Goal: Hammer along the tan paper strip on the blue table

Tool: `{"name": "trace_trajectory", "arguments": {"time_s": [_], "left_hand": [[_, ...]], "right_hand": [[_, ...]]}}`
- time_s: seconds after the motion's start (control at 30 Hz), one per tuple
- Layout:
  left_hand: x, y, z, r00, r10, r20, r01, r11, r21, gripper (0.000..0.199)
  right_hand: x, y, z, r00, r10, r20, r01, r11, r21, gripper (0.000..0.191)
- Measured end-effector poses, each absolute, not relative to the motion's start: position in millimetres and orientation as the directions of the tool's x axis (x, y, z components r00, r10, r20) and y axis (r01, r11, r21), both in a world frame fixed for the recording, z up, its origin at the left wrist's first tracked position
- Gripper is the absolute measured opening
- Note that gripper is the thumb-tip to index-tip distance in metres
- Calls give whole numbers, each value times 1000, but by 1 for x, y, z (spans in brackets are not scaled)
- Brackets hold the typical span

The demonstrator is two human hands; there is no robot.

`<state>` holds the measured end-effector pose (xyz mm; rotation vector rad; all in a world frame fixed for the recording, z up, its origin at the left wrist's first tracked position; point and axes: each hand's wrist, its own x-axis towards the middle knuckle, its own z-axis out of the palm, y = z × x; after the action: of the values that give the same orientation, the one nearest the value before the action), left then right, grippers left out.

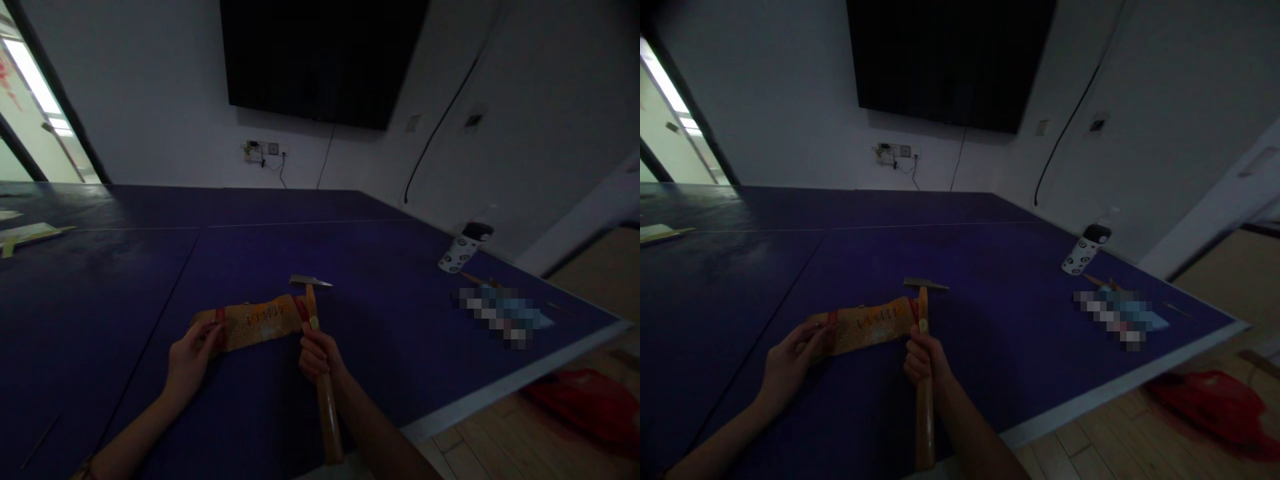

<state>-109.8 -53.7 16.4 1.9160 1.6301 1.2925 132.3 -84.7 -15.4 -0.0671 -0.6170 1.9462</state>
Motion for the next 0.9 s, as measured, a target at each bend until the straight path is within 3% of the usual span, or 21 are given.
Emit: {"name": "trace_trajectory", "arguments": {"time_s": [0.47,0.9], "left_hand": [[-110,-51,4,-38,914,403,677,-273,684,35],[-102,-47,-2,-12,880,475,677,-343,652,27]], "right_hand": [[132,-84,-14,-453,866,213,-824,-316,-470,22],[135,-85,-15,-471,858,203,-826,-349,-442,18]]}}
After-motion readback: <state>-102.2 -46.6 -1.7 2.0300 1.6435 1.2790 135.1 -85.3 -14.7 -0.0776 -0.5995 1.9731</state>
